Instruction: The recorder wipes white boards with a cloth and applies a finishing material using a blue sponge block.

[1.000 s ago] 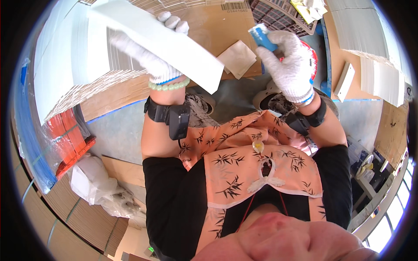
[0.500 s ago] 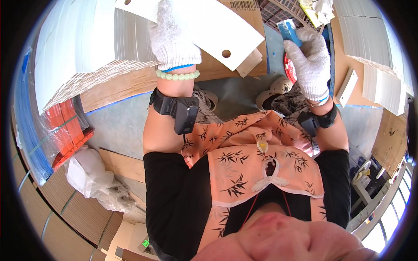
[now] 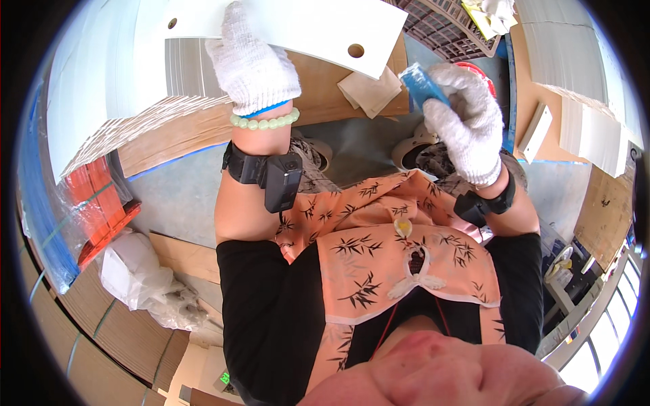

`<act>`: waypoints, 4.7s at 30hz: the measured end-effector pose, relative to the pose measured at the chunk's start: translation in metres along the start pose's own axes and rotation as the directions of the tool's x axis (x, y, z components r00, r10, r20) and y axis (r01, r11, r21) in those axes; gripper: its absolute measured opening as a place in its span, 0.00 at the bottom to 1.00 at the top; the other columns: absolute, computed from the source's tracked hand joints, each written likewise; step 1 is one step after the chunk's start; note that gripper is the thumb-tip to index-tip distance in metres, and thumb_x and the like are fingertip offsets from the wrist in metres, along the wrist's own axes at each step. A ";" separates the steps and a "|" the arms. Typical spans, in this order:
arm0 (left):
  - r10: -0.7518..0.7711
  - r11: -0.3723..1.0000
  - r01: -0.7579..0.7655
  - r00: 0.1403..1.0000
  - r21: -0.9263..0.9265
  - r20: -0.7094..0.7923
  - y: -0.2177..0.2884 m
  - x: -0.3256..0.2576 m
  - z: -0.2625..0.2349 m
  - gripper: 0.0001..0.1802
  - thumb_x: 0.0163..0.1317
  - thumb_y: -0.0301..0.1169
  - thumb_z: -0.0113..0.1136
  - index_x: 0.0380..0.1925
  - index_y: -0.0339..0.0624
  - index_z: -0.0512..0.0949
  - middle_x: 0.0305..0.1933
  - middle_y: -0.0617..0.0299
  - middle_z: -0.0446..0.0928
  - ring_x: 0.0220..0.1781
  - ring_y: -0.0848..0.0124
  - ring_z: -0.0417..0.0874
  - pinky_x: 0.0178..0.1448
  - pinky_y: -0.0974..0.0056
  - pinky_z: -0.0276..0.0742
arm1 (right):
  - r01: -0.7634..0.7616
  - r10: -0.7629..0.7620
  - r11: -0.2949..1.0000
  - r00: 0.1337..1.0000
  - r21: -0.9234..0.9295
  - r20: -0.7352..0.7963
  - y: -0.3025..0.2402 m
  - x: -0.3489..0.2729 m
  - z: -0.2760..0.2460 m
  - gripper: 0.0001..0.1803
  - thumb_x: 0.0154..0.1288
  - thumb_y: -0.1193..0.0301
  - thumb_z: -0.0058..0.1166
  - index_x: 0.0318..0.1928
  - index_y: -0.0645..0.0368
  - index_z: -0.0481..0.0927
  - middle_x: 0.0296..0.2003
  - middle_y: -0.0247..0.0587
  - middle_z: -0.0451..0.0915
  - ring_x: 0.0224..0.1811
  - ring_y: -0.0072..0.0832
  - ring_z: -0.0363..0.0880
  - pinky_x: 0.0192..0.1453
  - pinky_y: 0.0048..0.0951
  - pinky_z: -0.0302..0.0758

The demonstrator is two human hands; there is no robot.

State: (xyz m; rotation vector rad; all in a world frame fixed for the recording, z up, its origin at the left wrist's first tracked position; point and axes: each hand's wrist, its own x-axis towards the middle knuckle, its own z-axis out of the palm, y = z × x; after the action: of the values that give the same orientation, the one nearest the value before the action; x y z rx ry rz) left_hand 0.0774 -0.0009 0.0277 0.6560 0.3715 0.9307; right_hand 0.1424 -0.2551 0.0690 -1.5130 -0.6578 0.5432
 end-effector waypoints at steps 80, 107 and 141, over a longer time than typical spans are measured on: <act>0.181 0.976 -0.178 0.983 0.125 -0.014 0.000 -0.010 0.013 0.23 0.71 0.32 0.59 0.63 0.40 0.68 0.57 0.57 0.76 0.59 0.63 0.78 0.62 0.60 0.79 | 0.407 -0.364 0.689 0.910 -0.599 0.200 0.001 -0.003 0.011 0.25 0.53 0.74 0.73 0.52 0.59 0.79 0.46 0.45 0.84 0.39 0.35 0.84 0.39 0.30 0.80; 0.190 0.963 -0.169 0.978 0.210 -0.087 0.002 -0.014 0.027 0.23 0.72 0.33 0.57 0.62 0.36 0.68 0.55 0.56 0.77 0.57 0.65 0.79 0.61 0.61 0.78 | 0.394 -0.334 0.661 0.916 -0.639 0.220 0.000 -0.007 0.013 0.25 0.50 0.73 0.75 0.51 0.56 0.81 0.42 0.42 0.82 0.37 0.35 0.83 0.38 0.30 0.78; 0.175 0.969 -0.175 0.984 0.173 0.014 0.008 -0.013 0.024 0.23 0.73 0.34 0.55 0.63 0.34 0.67 0.55 0.54 0.75 0.57 0.64 0.78 0.61 0.59 0.77 | 0.432 -0.273 0.775 0.887 -0.461 0.373 -0.012 -0.003 0.008 0.28 0.51 0.78 0.71 0.55 0.55 0.79 0.44 0.42 0.80 0.37 0.29 0.81 0.36 0.27 0.79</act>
State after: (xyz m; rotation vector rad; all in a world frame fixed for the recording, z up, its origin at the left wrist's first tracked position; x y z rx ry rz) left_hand 0.0784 -0.0167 0.0510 0.8587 0.4035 1.0746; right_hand 0.1343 -0.2515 0.0803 -1.7760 -1.3882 0.2901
